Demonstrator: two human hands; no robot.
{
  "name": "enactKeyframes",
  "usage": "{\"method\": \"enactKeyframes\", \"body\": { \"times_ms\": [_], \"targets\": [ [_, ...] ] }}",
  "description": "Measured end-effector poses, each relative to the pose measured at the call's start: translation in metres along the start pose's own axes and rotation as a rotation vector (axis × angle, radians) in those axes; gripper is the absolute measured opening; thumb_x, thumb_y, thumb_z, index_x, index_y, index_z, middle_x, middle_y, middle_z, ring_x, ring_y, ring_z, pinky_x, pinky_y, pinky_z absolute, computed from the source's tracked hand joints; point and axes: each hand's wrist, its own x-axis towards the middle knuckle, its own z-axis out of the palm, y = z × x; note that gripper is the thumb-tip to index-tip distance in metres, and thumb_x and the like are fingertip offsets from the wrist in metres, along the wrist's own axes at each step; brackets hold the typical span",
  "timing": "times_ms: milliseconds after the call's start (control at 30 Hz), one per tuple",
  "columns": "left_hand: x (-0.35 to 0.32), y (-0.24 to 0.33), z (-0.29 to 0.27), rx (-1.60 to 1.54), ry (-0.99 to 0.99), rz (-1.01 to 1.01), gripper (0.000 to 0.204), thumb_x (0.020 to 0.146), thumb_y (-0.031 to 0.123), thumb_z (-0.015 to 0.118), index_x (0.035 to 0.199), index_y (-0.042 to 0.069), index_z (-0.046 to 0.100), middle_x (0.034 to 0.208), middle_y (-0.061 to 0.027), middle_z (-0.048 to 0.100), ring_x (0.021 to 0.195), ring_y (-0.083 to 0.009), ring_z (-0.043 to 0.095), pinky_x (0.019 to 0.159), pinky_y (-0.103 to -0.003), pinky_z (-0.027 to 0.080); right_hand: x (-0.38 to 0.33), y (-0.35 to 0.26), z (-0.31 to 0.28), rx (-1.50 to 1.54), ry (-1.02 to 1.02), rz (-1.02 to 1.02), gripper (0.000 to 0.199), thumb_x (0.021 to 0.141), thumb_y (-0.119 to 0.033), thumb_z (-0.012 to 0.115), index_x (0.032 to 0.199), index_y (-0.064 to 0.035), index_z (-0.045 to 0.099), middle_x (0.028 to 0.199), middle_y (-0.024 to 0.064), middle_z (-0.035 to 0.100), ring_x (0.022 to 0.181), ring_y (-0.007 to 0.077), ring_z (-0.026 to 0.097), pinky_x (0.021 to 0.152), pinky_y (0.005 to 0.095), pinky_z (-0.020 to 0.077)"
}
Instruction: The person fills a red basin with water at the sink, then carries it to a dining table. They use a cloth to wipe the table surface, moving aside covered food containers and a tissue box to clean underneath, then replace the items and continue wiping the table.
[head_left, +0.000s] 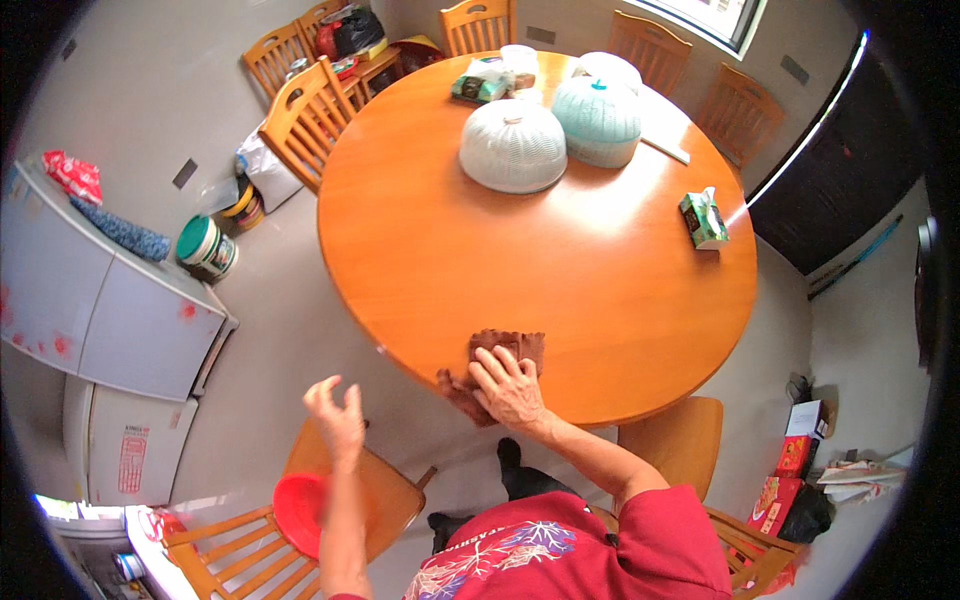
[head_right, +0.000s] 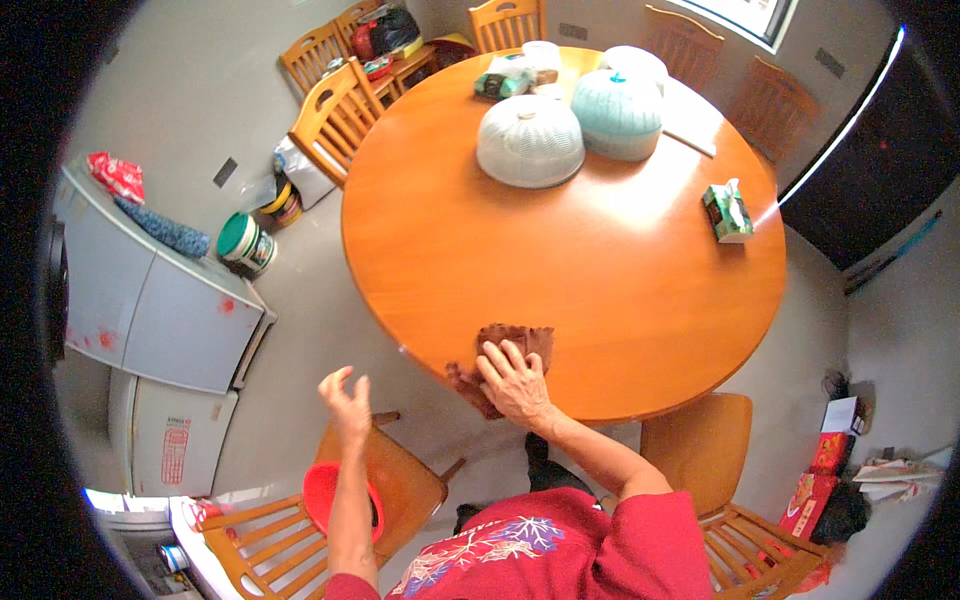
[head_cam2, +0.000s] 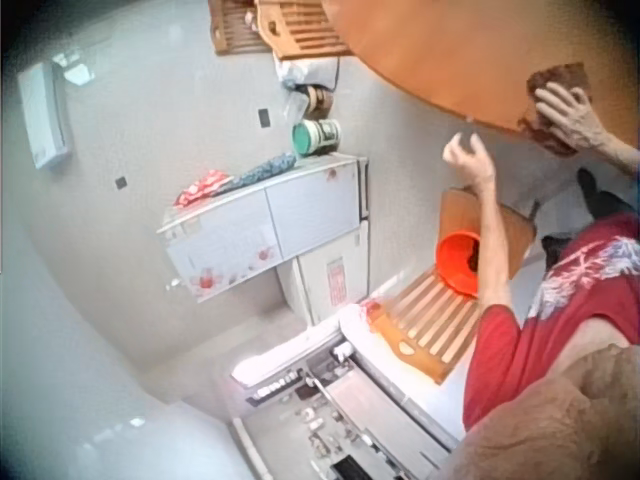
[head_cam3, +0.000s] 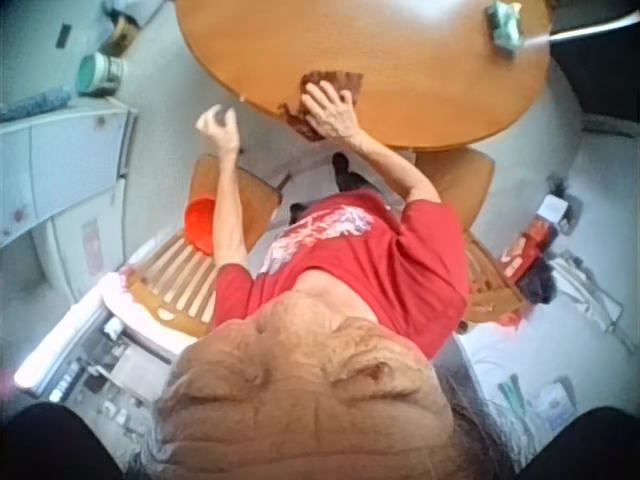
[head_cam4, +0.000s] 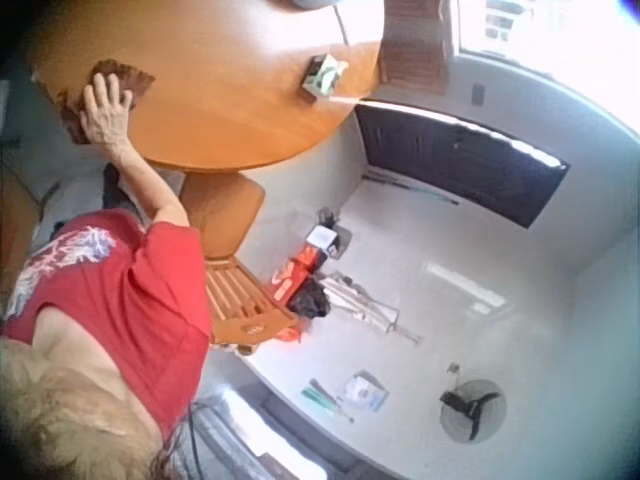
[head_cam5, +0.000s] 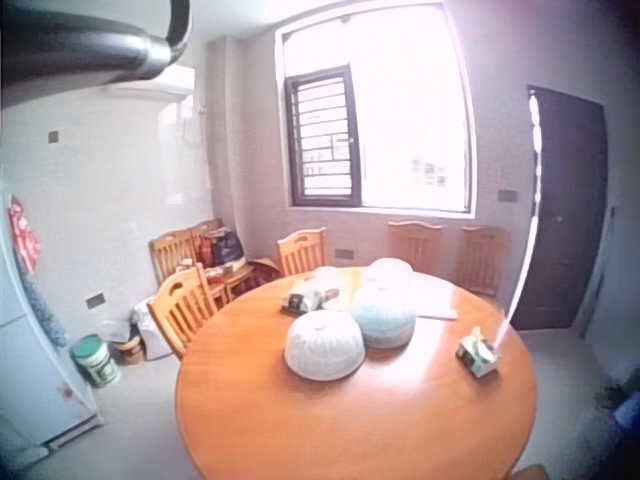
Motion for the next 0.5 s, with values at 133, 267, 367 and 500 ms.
{"method": "enactKeyframes", "body": {
  "times_ms": [133, 267, 367, 500],
  "targets": [
    [0.029, 0.051, 0.113, 0.146, -0.097, 0.142, 0.05, 0.083, 0.02, 0.071, 0.127, 0.005, 0.051, 0.135, -0.0182, 0.042, 0.125, -0.0369, 0.042, 0.103, -0.048, 0.037, 0.01, 0.026, 0.0, 0.086, -0.058, 0.038, 0.054, 0.085, -0.042, 0.06, 0.13, -0.0135, 0.052, 0.144, 0.0059, 0.042, 0.136, 0.0267, 0.034, 0.11, 0.0541, 0.0174],
    [0.043, 0.058, 0.172, 0.459, -0.235, 0.295, 0.067, 0.09, 0.036, 0.062, 0.144, 0.01, 0.034, 0.151, -0.0196, 0.027, 0.14, -0.0388, 0.024, 0.11, -0.057, 0.024, 0.038, 0.073, 0.002, 0.048, -0.097, 0.082, 0.061, 0.086, -0.047, 0.056, 0.138, -0.0157, 0.048, 0.15, 0.0039, 0.037, 0.14, 0.0254, 0.029, 0.113, 0.0533, 0.0119],
    [0.041, 0.053, 0.188, 0.599, -0.335, 0.323, 0.071, 0.092, 0.042, 0.056, 0.149, 0.013, 0.028, 0.155, -0.0193, 0.019, 0.143, -0.0387, 0.019, 0.111, -0.06, 0.02, 0.057, 0.118, 0.011, 0.027, -0.101, 0.122, 0.06, 0.087, -0.043, 0.056, 0.14, -0.0165, 0.046, 0.152, 0.0029, 0.035, 0.141, 0.024, 0.027, 0.114, 0.0525, 0.0119],
    [0.04, 0.06, 0.186, 0.647, -0.37, 0.309, 0.071, 0.093, 0.046, 0.053, 0.151, 0.015, 0.025, 0.156, -0.019, 0.019, 0.143, -0.0392, 0.019, 0.111, -0.061, 0.019, 0.091, 0.199, 0.023, -0.091, -0.023, 0.236, 0.06, 0.086, -0.032, 0.053, 0.142, -0.0149, 0.041, 0.152, 0.0033, 0.036, 0.14, 0.0234, 0.03, 0.113, 0.0513, 0.0154]
  ]
}}
